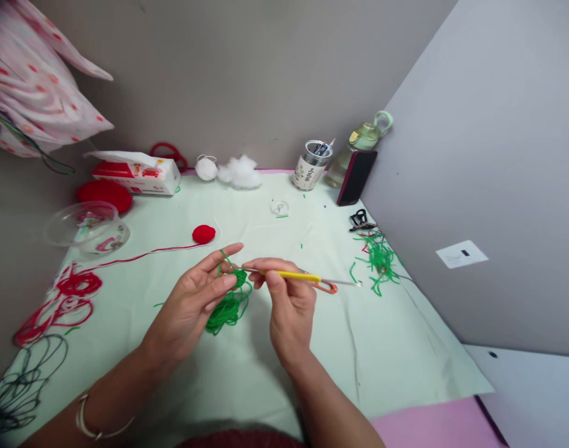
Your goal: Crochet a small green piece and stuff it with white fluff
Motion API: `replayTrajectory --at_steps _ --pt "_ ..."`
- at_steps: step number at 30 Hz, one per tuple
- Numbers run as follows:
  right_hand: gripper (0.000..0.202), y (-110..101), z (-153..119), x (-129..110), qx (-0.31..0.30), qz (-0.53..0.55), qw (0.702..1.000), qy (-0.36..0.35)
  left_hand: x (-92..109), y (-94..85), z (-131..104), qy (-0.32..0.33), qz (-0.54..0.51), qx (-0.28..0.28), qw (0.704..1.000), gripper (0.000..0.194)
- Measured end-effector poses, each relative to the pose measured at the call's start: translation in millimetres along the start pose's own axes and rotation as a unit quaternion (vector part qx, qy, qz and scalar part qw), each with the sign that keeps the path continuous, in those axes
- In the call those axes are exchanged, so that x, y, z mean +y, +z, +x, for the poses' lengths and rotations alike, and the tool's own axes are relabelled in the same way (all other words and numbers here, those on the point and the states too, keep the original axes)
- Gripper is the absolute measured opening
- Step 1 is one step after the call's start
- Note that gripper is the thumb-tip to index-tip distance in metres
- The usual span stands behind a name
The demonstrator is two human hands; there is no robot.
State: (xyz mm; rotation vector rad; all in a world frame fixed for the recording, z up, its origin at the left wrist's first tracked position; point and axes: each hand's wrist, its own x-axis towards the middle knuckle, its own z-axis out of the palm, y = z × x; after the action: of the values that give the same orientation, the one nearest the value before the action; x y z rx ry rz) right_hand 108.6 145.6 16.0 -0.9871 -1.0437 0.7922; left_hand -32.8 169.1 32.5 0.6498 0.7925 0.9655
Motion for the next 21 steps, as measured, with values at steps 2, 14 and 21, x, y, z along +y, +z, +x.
replayTrajectory --at_steps 2,14,21 --pt "0.018 -0.3 4.0 0.4 -0.009 0.056 0.997 0.045 0.3 -1.2 -0.2 -0.002 0.005 -0.001 1.0 0.045" --pt "0.022 -6.3 -0.8 -8.7 -0.054 -0.11 0.988 -0.093 0.3 -2.9 -3.0 0.071 0.124 0.037 0.989 0.059" --pt "0.036 -9.9 -9.1 -4.1 -0.11 -0.325 0.897 -0.278 -3.1 4.1 -6.9 0.107 0.126 0.094 0.982 0.065"
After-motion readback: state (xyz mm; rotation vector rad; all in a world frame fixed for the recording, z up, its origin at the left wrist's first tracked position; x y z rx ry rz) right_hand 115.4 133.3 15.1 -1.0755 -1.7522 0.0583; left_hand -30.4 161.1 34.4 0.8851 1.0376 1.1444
